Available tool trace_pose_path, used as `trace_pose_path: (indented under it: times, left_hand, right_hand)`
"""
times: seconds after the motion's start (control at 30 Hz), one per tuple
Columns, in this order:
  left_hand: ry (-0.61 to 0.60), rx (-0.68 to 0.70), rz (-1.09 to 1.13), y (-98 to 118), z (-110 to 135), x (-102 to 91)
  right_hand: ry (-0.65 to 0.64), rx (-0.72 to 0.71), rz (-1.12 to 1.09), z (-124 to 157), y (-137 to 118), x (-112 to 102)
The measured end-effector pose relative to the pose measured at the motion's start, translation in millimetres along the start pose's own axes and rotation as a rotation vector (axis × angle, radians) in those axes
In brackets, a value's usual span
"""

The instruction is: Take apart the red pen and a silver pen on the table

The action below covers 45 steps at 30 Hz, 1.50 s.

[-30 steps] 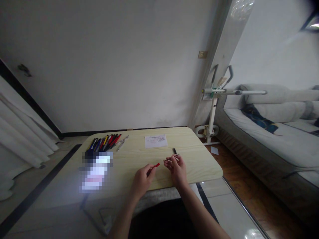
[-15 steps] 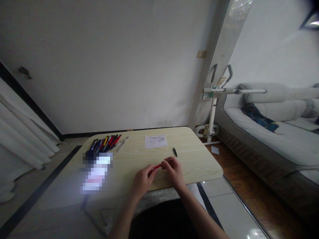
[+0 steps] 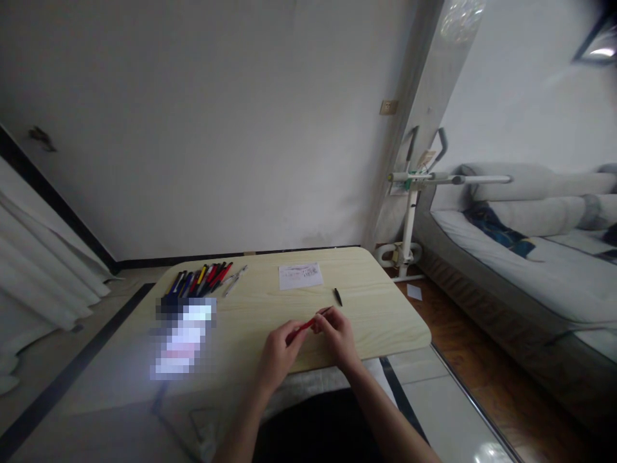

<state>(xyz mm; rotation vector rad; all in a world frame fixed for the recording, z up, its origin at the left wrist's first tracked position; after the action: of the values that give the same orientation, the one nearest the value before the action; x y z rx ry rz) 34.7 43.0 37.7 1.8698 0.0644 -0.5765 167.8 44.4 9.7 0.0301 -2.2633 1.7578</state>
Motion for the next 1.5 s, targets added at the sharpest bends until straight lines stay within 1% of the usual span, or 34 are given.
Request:
trace_pose_path:
  times: [0.13,0.27,0.43,0.67,0.9,1.13,1.5]
  left_hand:
    - [0.005,-0.013,0.038,-6.2,-0.9,0.8]
    - [0.000,-0.007,0.060,-11.9,0.8,1.2]
    - [0.007,0.007,0.057,-8.6,3.4,0.1]
    - [-0.020,-0.002,0.052,-4.0,4.2,0.9]
    - [-0.032,-0.035,0.028,-7.2,6.1,1.4]
    - [-0.005,-0.058,0.050,-11.8,6.6,-0.1]
    - [-0.004,-0.073,0.084,-15.1,6.8,0.9]
  right_hand:
    - [-0.022,0.010,-0.027,0.8,-0.2,1.0]
    - [-0.045,0.020,0.011,1.6,0.7,3.1]
    - [-0.057,0.014,0.076,1.9,-0.7,3.9]
    - [-0.104,0.010,0.081,0.5,1.3,7.0]
    - [-0.102,-0.001,0.125,0.2,1.5,7.9]
    - [-0.106,0.006,0.154,0.1,1.5,8.2]
    - [-0.108,0.074,0.152,1.3,5.9,8.1]
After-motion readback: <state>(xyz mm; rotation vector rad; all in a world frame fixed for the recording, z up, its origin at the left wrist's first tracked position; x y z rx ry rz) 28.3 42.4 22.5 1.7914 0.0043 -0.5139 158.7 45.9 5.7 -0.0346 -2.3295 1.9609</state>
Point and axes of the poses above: each hand's wrist, its own z-axis away from the middle knuckle, its own x-axis out of the palm, y = z × x, the point moved 10 cm from there along -z, towards the middle knuckle, and after that the axes turned 1 degree about -y, right-handed, at the moved point
